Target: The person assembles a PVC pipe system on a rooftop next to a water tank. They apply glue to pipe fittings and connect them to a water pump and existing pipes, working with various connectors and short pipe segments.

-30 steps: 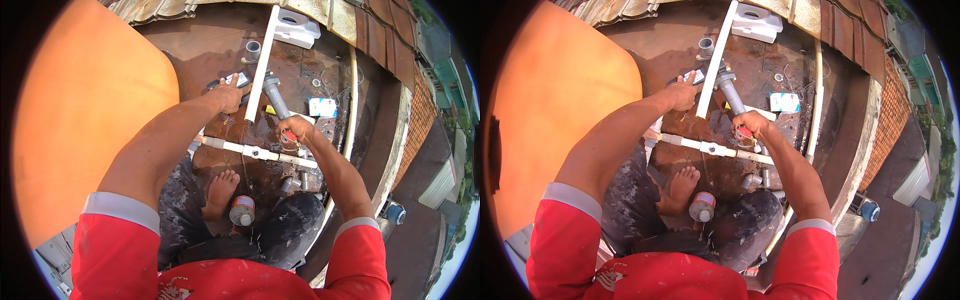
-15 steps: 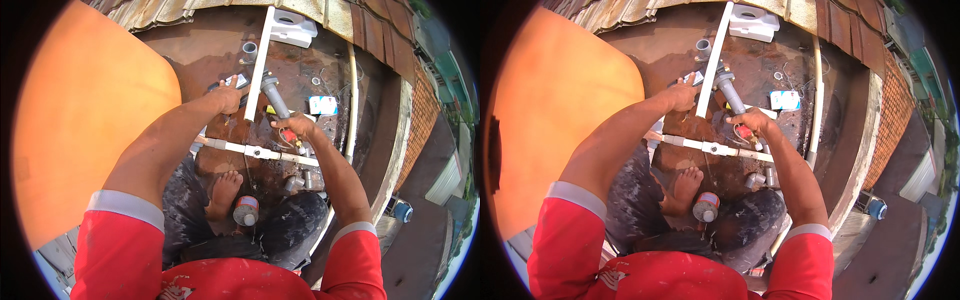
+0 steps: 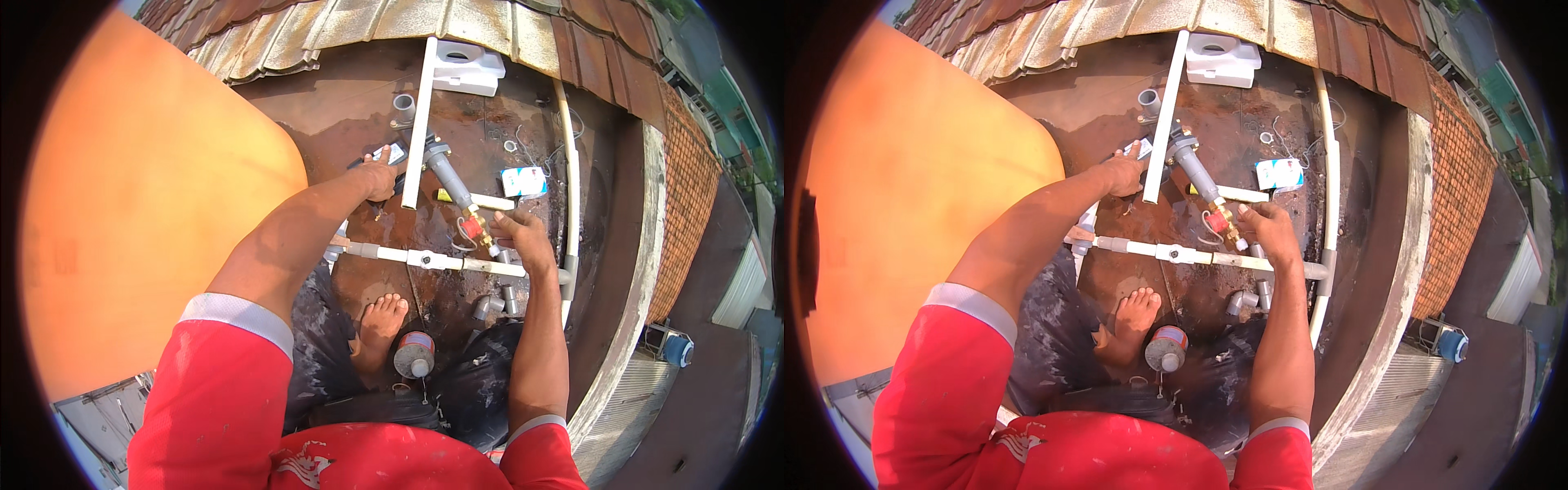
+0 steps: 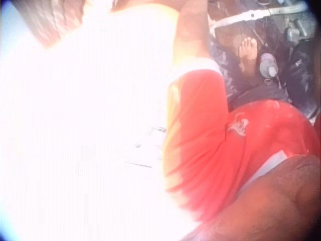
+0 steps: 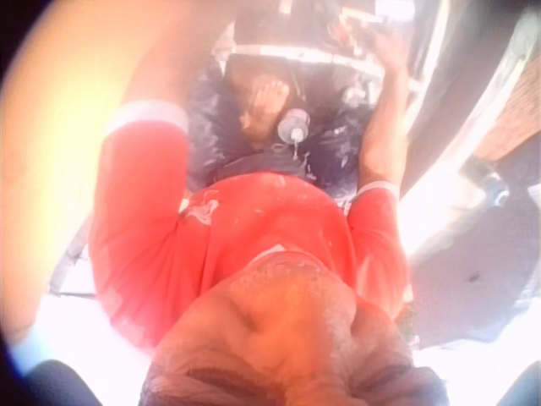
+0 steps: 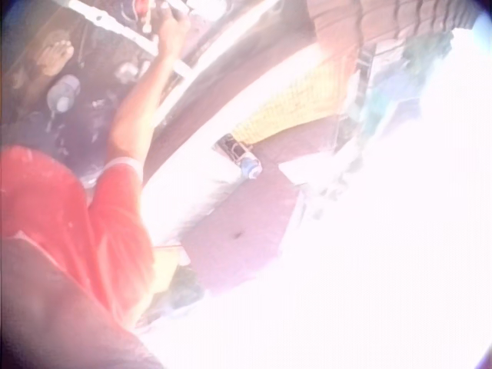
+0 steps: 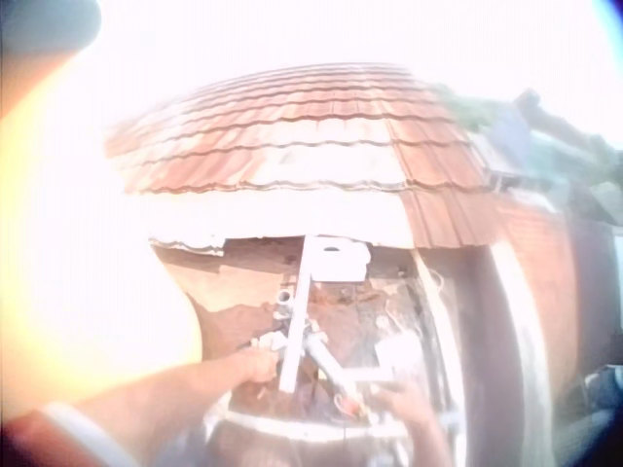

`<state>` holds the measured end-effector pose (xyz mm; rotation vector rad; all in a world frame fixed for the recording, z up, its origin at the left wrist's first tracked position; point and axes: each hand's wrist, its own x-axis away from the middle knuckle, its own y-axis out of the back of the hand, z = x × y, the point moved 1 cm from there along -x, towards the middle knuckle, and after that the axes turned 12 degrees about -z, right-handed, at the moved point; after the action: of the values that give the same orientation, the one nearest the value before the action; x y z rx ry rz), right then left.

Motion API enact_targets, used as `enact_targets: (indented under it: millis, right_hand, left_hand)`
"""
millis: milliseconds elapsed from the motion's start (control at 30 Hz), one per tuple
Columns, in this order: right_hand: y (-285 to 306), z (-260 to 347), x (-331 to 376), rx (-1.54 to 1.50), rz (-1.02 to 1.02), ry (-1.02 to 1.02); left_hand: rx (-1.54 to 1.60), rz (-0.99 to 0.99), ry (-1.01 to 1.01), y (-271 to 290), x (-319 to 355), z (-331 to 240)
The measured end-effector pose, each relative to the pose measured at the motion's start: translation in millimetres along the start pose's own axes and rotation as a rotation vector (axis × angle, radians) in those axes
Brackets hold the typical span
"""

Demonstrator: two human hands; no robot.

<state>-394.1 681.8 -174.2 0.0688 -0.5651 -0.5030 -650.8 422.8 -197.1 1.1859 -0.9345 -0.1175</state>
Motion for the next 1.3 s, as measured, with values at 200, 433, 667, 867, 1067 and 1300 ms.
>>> enact_targets:
  millis: [200,433,667,867,1067,1300]
  right_hand:
    - [-2.3,-10.7,-38.9,-0.194,0.077,-0.063]
    - [-56.0,23.4,-119.0,-0.087,0.295,-0.048]
    - [-108.8,33.2,-128.4,-0.099,0.641,-0.338]
    - [-117.4,34.3,-128.9,0.007,0.55,-0.223]
    - [-119.4,44.3,-116.2,0.22,0.375,-0.135]
    - [-141.9,51.2,-100.6,0.744,-0.076,0.25]
  left_hand:
    - [0.079,-0.087,-0.036,-6.3,2.7,8.4]
    - [0.055,-0.061,-0.032,3.6,-0.6,-3.9]
    - [0.132,-0.046,0.028,10.2,21.0,-4.3]
    - [0.164,-0.028,0.055,20.4,30.6,-10.7]
    - [0.139,-0.016,0.036,24.9,31.0,-12.2]
    - [0.152,-0.033,0.062,9.3,19.9,-8.2]
